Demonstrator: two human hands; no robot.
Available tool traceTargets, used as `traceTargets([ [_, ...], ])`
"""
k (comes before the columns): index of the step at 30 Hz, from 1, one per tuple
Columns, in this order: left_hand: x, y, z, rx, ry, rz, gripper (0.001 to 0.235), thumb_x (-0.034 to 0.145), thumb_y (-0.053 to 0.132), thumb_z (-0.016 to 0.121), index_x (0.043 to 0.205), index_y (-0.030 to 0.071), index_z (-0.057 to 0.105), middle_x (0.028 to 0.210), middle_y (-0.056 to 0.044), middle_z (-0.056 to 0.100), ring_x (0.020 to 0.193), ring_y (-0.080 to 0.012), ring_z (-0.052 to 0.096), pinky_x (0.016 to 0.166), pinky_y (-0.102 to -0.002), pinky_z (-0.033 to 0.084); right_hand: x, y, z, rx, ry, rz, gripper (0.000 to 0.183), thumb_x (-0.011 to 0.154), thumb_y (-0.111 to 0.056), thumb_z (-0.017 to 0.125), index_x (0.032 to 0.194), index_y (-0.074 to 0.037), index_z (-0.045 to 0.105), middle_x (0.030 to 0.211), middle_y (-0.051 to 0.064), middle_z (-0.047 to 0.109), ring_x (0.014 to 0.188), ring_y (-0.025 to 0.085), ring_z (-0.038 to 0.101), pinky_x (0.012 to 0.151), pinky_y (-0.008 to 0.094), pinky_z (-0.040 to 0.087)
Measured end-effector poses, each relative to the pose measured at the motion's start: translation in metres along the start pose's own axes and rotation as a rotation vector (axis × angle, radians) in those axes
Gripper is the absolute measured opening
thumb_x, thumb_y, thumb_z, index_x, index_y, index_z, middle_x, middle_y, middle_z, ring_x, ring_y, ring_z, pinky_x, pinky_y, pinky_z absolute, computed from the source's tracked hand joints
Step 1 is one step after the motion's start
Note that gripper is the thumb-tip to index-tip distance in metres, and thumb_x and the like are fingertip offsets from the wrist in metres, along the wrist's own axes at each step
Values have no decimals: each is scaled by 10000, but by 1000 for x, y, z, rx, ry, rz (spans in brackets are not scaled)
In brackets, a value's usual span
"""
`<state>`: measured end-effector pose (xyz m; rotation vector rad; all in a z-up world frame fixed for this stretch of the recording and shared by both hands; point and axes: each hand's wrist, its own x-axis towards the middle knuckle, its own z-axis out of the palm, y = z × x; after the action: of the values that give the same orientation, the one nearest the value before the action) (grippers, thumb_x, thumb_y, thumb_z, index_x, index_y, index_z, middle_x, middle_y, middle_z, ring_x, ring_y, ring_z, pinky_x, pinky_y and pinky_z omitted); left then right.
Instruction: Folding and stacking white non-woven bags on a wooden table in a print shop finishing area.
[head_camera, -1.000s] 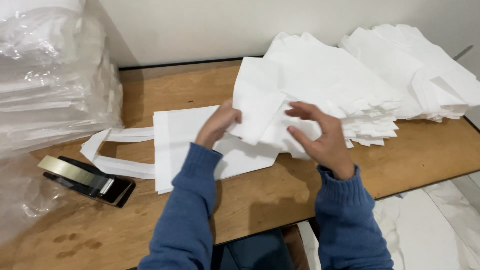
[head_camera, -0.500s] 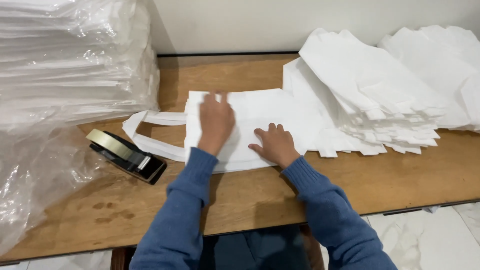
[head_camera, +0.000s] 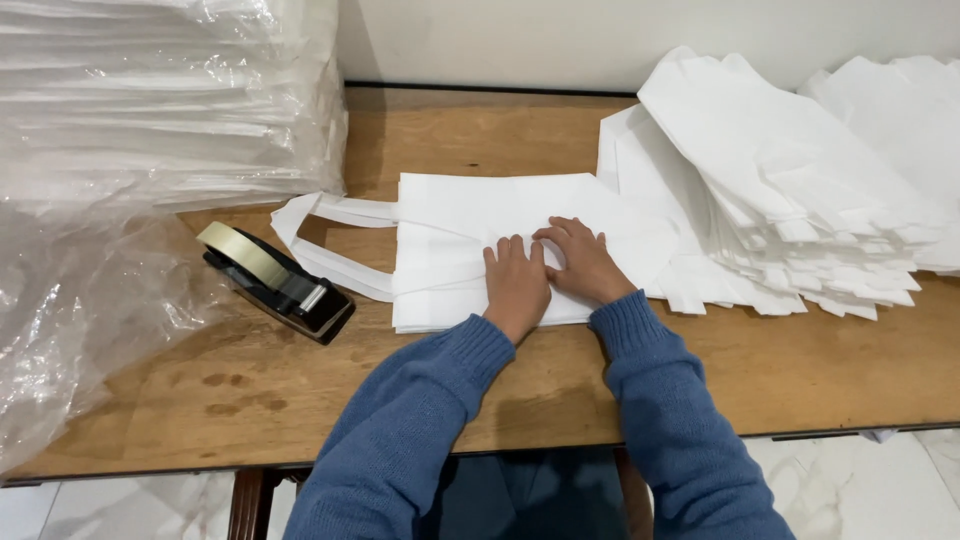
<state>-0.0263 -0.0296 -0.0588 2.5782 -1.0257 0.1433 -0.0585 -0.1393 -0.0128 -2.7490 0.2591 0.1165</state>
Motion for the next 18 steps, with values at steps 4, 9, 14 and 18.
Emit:
traceTargets([
  [4,-2,2,-30,50,-94,-122,370,846,177,372,1178,26,432,1196,-263,410,1119,-373,353,893,-467,185,-5,-5,0,0,1,13,459,761,-256,584,1202,-219,459,1346,90,314,1272,342,194,982,612,114],
  [9,3,-23,-66,369,-330,-435,508,880,437,237,1295,159,332,1361,-190,258,1269,-395,133,904,-655,-133,-2,-4,7,15,30,58,394,782,-354,546,1157,-248,486,1345,66,321,1279,315,192,996,593,92],
  [14,5,-72,-87,328,295,-595,485,798,220,524,1249,80,414,1350,-272,207,1259,-452,42,931,-642,-62,-2,-5,16,-26,85,62,368,797,-372,494,1143,-248,481,1326,73,340,1270,328,212,978,618,88],
  [18,7,-74,-99,306,917,-271,609,677,93,684,1227,12,436,1345,-306,137,1236,-488,40,936,-608,-103,0,-9,19,-98,148,56,339,822,-392,456,1116,-229,494,1295,91,375,1250,340,255,970,623,96],
])
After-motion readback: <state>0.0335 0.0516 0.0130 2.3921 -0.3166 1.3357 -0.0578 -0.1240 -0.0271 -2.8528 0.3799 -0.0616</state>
